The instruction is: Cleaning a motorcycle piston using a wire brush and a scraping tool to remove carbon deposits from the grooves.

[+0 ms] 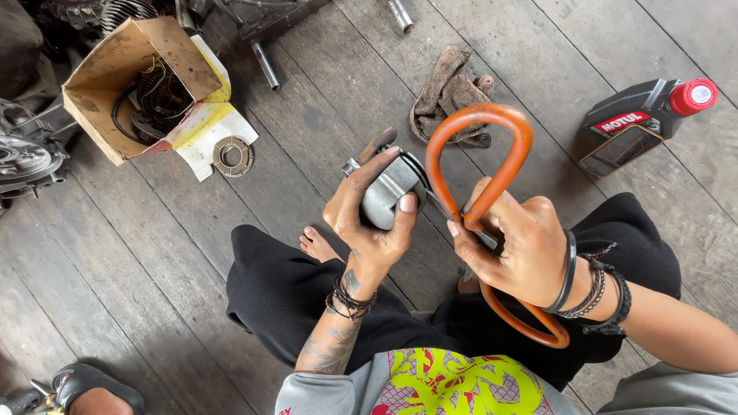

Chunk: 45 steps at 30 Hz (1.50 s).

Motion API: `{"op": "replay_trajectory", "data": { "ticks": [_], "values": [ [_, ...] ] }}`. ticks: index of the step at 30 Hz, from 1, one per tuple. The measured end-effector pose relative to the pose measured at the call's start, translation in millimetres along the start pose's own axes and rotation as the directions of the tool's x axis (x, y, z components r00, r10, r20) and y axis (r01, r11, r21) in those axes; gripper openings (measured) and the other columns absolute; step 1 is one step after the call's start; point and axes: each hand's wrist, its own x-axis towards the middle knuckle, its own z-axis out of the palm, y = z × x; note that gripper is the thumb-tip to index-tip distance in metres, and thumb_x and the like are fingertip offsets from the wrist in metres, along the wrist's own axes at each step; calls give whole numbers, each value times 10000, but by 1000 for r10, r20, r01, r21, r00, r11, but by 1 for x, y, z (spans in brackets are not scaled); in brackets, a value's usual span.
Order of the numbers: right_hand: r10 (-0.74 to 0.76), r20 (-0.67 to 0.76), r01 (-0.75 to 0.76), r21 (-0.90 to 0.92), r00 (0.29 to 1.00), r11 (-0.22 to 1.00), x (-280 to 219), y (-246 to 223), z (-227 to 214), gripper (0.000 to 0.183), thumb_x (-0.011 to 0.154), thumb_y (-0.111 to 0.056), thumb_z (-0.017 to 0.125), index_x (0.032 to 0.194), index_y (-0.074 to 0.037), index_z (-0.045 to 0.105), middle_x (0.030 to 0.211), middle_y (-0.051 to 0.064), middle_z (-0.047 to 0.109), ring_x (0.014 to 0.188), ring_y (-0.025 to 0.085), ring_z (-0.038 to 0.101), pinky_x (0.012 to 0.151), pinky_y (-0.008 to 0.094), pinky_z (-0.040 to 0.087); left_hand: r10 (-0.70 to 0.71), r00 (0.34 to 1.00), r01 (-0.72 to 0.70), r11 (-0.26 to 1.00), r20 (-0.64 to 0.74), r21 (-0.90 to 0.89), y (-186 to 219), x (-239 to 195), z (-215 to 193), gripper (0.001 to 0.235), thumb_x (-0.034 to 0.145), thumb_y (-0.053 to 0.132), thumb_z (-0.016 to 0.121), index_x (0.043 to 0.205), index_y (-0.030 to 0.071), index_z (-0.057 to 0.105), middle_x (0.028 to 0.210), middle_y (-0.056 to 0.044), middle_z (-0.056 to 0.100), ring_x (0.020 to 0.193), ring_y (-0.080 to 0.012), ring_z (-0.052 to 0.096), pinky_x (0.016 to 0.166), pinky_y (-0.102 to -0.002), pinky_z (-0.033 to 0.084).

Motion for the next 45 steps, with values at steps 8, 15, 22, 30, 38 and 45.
{"op": "replay_trajectory", "data": {
  "ticks": [8, 15, 22, 30, 38, 45],
  "values": [
    [-91, -115, 103, 102, 989, 989, 0, 6, 12, 152, 863, -96, 706, 790, -134, 579, 384, -14, 382, 232, 197, 387, 340, 216, 363, -65, 992, 58, 996, -109, -65, -11, 8, -9, 455, 976, 418, 612, 1170, 10, 672, 1155, -235, 740, 1061, -361, 750, 918, -455, 580],
    [-45, -155, 80, 231, 987, 970, 9, 5, -3, 153, 870, -111, 691, 768, -149, 583, 386, -66, 344, 268, 103, 302, 358, 153, 330, -190, 972, 152, 957, -135, -248, -4, 7, 5, 447, 1006, 420, 603, 1148, 0, 659, 1131, -216, 725, 991, -334, 759, 903, -467, 581],
    [-57, -137, 93, 275, 989, 957, 8, -1, -9, 129, 877, -123, 688, 784, -136, 601, 359, -65, 416, 255, 114, 342, 356, 160, 358, -21, 995, -1, 978, -100, -210, -11, 6, -2, 469, 951, 401, 644, 1102, -41, 684, 998, -206, 759, 1070, -405, 743, 926, -474, 591],
    [-106, -193, 148, 223, 975, 963, 11, 0, -10, 118, 875, -143, 701, 800, -110, 615, 392, -48, 345, 286, 116, 340, 369, 185, 319, 95, 995, -95, 988, -6, -126, -8, 0, -3, 451, 861, 396, 718, 1093, 11, 751, 1041, -214, 771, 1047, -439, 758, 877, -469, 612],
    [-12, -127, 22, 76, 992, 997, -6, 2, -27, 240, 922, -112, 720, 841, -75, 497, 767, 19, 527, 474, 123, 393, 519, 248, 316, -205, 974, 225, 928, 97, -296, 6, 0, -10, 465, 1002, 475, 602, 1167, 42, 644, 1171, -166, 719, 1002, -313, 773, 822, -367, 621],
    [35, 26, -39, 162, 999, 986, -10, -9, -9, 257, 887, -87, 724, 825, -112, 475, 651, -24, 461, 415, 111, 334, 448, 249, 262, -502, 840, 490, 537, 207, -687, -5, 4, -8, 500, 989, 476, 616, 1192, 20, 593, 1164, -279, 703, 806, -310, 755, 663, -330, 594]
  ]
}}
